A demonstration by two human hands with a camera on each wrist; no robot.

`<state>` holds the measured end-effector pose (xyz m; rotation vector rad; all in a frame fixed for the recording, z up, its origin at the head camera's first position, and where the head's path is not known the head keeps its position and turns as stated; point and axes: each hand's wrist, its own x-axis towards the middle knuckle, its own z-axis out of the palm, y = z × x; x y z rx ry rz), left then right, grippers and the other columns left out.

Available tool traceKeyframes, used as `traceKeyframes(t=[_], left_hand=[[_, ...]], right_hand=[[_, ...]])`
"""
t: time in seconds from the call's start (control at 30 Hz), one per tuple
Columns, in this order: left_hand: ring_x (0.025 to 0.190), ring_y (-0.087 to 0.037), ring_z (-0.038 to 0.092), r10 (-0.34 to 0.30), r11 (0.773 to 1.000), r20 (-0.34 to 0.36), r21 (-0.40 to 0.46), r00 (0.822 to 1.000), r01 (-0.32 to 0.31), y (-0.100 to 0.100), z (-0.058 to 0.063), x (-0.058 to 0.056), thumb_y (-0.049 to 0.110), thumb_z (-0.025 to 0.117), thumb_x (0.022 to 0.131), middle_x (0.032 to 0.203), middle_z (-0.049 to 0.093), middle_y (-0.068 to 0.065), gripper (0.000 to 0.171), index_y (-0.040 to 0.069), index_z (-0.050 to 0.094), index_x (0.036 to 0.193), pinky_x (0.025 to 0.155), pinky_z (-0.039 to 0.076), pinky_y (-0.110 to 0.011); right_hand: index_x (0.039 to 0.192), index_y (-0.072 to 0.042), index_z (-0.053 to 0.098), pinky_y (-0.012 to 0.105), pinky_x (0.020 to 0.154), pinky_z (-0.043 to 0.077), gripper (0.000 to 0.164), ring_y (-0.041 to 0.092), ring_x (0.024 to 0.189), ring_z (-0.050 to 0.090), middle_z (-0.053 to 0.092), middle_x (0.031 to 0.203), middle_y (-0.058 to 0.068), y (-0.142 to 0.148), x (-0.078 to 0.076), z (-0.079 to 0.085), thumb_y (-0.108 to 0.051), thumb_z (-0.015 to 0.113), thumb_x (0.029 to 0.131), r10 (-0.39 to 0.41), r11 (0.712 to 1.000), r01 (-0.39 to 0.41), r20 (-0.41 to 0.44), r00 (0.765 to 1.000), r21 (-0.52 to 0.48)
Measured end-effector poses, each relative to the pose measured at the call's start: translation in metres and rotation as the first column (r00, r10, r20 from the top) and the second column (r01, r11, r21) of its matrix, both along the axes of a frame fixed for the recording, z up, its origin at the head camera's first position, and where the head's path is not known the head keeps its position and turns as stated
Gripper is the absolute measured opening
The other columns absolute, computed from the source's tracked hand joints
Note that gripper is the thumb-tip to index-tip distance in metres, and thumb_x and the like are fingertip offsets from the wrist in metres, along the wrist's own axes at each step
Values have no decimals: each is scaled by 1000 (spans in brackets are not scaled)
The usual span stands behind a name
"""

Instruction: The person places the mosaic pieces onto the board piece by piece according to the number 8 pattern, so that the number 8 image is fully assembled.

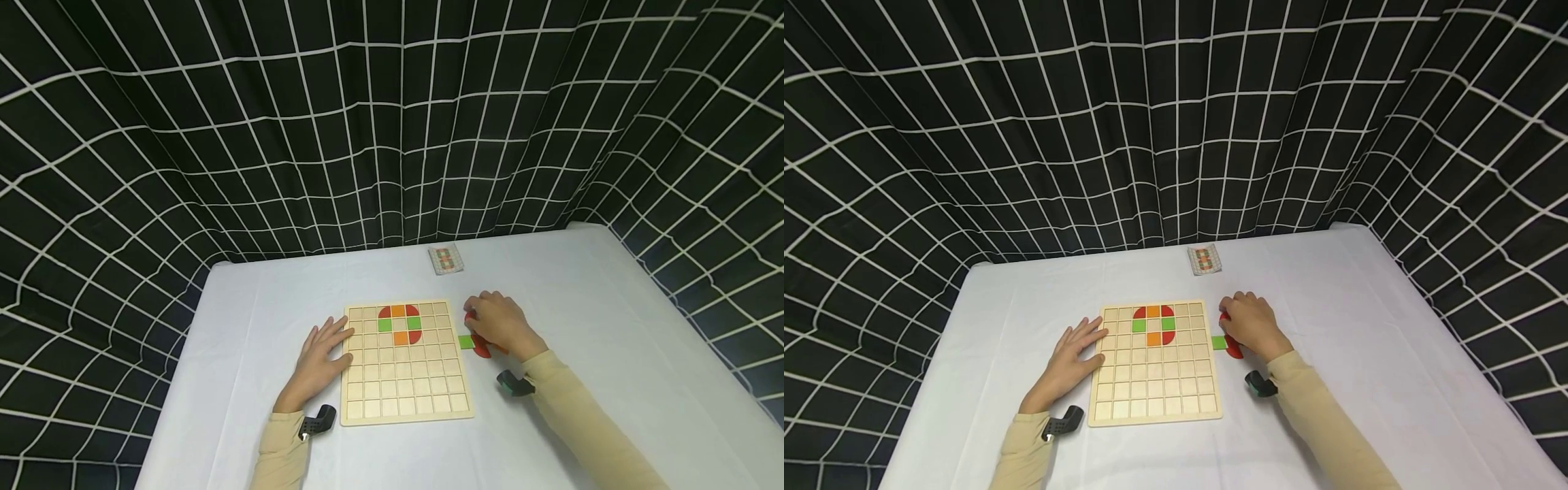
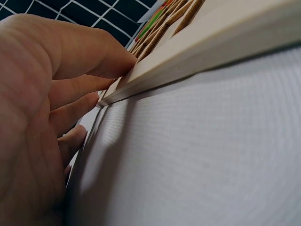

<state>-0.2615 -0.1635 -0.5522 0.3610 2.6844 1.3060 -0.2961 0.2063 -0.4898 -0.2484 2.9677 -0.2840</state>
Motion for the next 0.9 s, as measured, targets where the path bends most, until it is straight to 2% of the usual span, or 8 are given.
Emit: traceKeyframes(t=[0.17, 0.37, 0.5, 0.67, 0.8, 0.9], left_hand=[[159, -26, 16, 1, 1000, -5, 0, 1000, -1, 0, 1, 0, 16, 68, 90, 165, 37, -1, 53, 10, 58, 142, 131, -5, -46], [159, -26, 16, 5, 1000, 1, 1, 1000, -5, 1, 1, 0, 16, 68, 90, 165, 37, -1, 53, 10, 58, 142, 131, -5, -46], [159, -26, 17, 6, 1000, 5, 2, 1000, -6, 1, 1, 1, 16, 68, 90, 165, 37, 0, 53, 11, 59, 142, 132, -5, -46], [159, -26, 17, 9, 1000, 3, 6, 1000, -9, 1, 1, 2, 16, 68, 90, 164, 38, -1, 53, 10, 59, 141, 132, -4, -45], [159, -26, 18, 8, 1000, 0, -1, 1000, -8, 1, 2, 2, 16, 68, 89, 164, 38, -1, 53, 10, 59, 141, 132, -4, -45], [159, -26, 17, 4, 1000, -3, -3, 1000, -4, 1, 2, 1, 16, 67, 89, 164, 38, -1, 53, 10, 59, 141, 131, -4, -45]], right_hand=[[110, -8, 72, 41, 77, 54, 22, 25, 88, 56, 65, 93, 7, -1, 1, -2, -18, 74, 91, -1, 1000, 0, -33, 999, -21], [98, -9, 68, 35, 69, 48, 14, 24, 86, 50, 58, 89, 6, 0, 1, -3, -18, 75, 90, -44, 997, 43, -21, 999, -59], [99, -8, 68, 37, 74, 50, 13, 24, 89, 50, 60, 89, 6, 0, 2, -4, -16, 73, 91, -71, 992, 73, 19, 997, -102], [109, -5, 69, 42, 83, 55, 21, 25, 93, 53, 65, 95, 8, 1, 3, -6, -15, 72, 91, -86, 988, 92, 56, 995, -122], [113, -5, 70, 46, 88, 55, 24, 26, 94, 54, 67, 99, 9, 4, 4, -4, -14, 73, 91, -72, 994, 76, 49, 996, -73], [113, -5, 71, 45, 87, 54, 24, 28, 94, 54, 68, 99, 9, 5, 5, -2, -11, 73, 89, -53, 998, 54, 34, 998, -33]])
